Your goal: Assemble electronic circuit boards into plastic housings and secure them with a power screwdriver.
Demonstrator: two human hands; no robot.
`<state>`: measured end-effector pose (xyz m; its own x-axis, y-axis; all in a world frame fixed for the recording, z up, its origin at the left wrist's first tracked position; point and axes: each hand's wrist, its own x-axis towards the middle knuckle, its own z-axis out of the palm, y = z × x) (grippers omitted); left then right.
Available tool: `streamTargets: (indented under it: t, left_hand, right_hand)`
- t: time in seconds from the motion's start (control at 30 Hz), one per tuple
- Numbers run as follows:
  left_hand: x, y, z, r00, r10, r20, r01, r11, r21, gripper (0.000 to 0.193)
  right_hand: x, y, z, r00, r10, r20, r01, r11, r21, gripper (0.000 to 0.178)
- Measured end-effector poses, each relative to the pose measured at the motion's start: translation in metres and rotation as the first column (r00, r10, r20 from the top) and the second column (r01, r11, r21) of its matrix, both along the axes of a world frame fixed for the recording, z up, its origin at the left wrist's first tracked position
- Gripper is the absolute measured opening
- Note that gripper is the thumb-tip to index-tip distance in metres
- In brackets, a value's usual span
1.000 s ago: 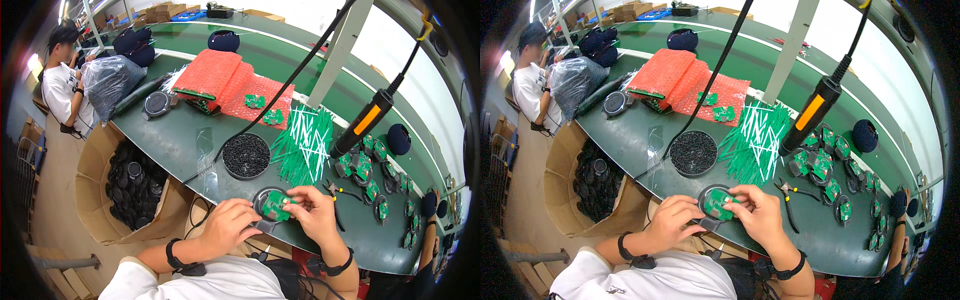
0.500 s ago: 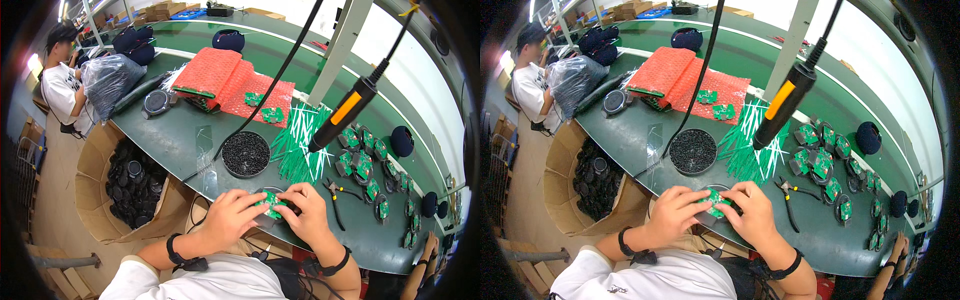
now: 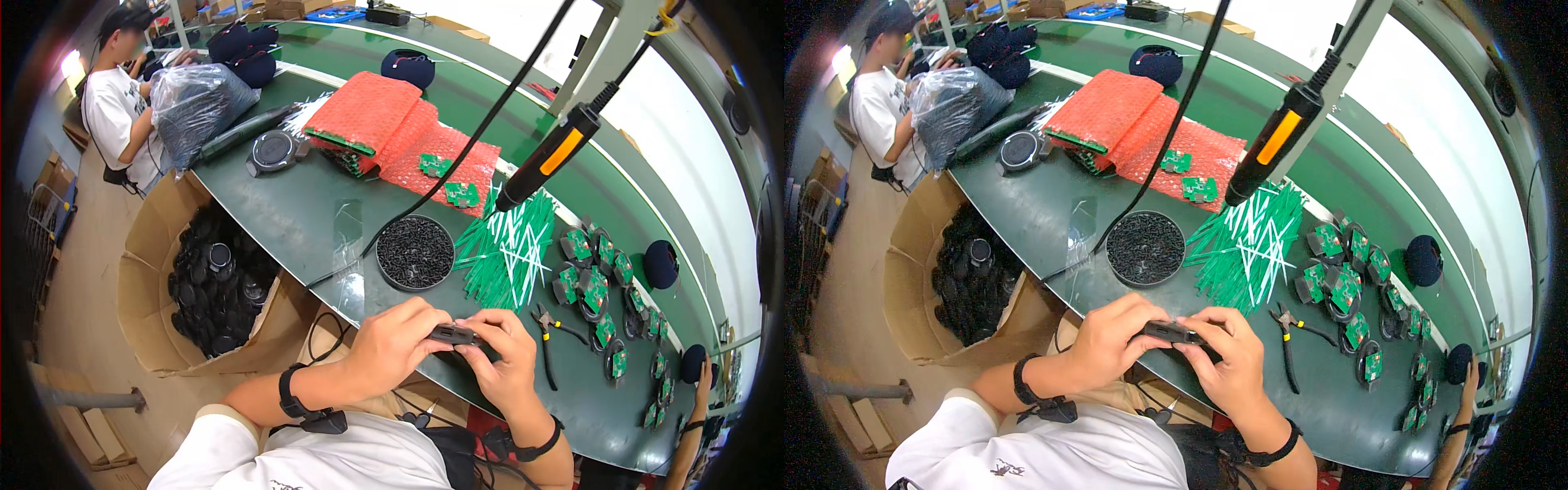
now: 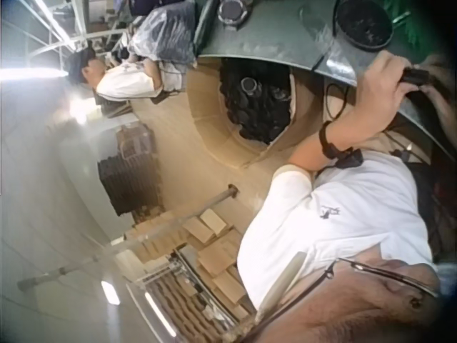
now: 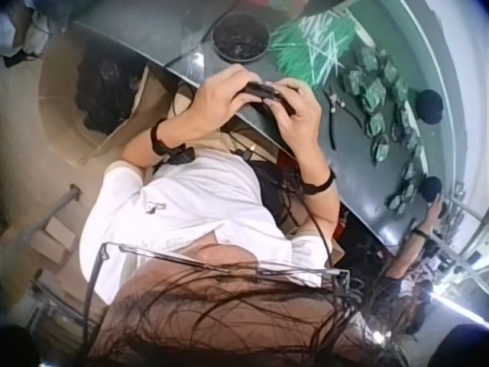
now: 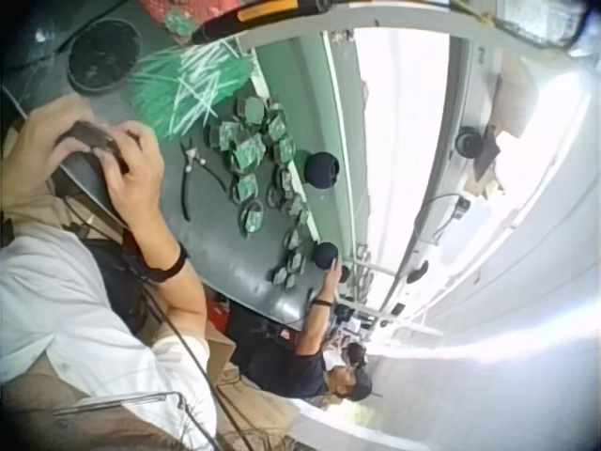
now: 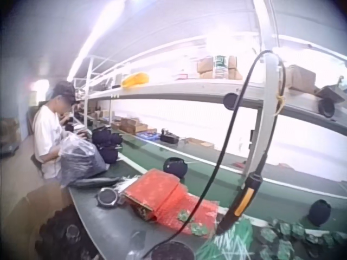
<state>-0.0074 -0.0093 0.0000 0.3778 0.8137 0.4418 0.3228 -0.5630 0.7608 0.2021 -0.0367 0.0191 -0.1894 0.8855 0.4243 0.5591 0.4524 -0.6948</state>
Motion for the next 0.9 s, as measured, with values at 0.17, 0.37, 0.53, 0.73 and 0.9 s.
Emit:
streamTargets:
  t: [0.17,0.37,0.53,0.73,0.9]
  left_hand:
    - [0.0006,-0.003,0.0036,0.999,0.026,-0.022,-0.024,0.997,0.071,0.031]
    - [-0.0023,-0.0037,0.0003,0.999,0.026,-0.043,-0.022,0.994,0.105,0.036]
    - [-0.0019,-0.0047,0.0014,1.0,0.017,-0.01,-0.016,0.991,0.13,0.038]
    - [-0.0012,-0.0059,0.0034,1.0,0.005,-0.006,-0.004,0.996,0.086,0.036]
    - [-0.0018,-0.0026,0.001,1.0,-0.017,0.015,0.016,0.997,0.076,0.035]
  right_hand:
    - [-0.0002,-0.0024,-0.001,1.0,-0.003,0.004,0.003,1.0,-0.019,0.039]
    - [-0.0011,-0.0015,-0.0016,1.0,0.024,0.002,-0.024,1.0,-0.013,0.04]
    - [-0.0014,-0.0019,-0.001,1.0,0.03,0.001,-0.03,0.999,-0.026,0.04]
    - [-0.0003,-0.004,-0.0024,1.0,0.015,-0.016,-0.016,0.999,-0.045,0.039]
    - [0.0001,-0.0025,-0.0012,0.999,0.021,-0.028,-0.022,0.998,-0.057,0.036]
